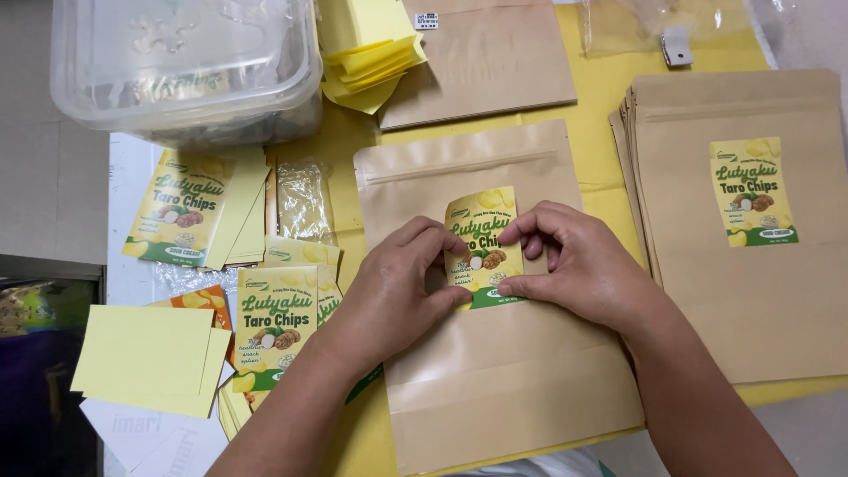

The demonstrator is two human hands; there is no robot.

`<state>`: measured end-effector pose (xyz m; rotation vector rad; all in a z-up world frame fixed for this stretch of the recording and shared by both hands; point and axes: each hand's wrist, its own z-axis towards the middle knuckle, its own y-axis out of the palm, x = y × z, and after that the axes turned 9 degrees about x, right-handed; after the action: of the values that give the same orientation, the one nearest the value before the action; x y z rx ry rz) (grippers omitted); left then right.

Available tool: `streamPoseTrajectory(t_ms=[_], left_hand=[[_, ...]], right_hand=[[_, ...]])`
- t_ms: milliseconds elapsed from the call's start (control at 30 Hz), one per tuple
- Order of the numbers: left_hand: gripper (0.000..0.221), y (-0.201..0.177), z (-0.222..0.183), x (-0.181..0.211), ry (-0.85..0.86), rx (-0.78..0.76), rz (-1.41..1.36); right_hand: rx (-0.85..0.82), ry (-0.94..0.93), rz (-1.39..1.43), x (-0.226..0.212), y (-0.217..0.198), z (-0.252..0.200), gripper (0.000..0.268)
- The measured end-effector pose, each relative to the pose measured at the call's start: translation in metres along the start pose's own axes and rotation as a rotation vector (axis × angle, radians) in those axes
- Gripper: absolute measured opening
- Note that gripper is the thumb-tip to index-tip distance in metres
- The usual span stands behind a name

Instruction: Applying product labels to brown paper bags by peeling stickers from a sheet and pressing them onto the packaging.

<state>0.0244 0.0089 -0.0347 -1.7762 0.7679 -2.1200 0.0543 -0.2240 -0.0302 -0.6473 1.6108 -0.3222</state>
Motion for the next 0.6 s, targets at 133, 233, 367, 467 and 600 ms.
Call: streamPoseTrajectory(t_ms=[133, 233, 367, 467, 600], left_hand=[[0.042, -0.0005, -0.0005, 0.0013, -0.009, -0.021, 0.015], [0.041, 0.0002, 0.0000, 0.0002, -0.004, -0.022, 0.014], [0.042, 0.0013, -0.0002, -0.0008, 0.014, -0.022, 0.033], [0.042, 0.0010, -0.0015, -0.0018, 0.023, -0.015, 0.041], [0.042, 0.0005, -0.0012, -0.0020, 0.029, -0.033, 0.049]], right_hand=[[-0.008, 0.002, 0.002, 0.0015, -0.0005, 0.0013, 0.049], [-0.009, -0.005, -0.025, 0.0007, -0.0006, 0.0028, 0.048], [-0.013, -0.012, -0.031, 0.0000, 0.0000, 0.0041, 0.047], [-0.021, -0.018, -0.035, -0.0020, 0.0001, 0.0047, 0.048], [-0.027, -0.034, -0.036, -0.0019, -0.0018, 0.0049, 0.048]])
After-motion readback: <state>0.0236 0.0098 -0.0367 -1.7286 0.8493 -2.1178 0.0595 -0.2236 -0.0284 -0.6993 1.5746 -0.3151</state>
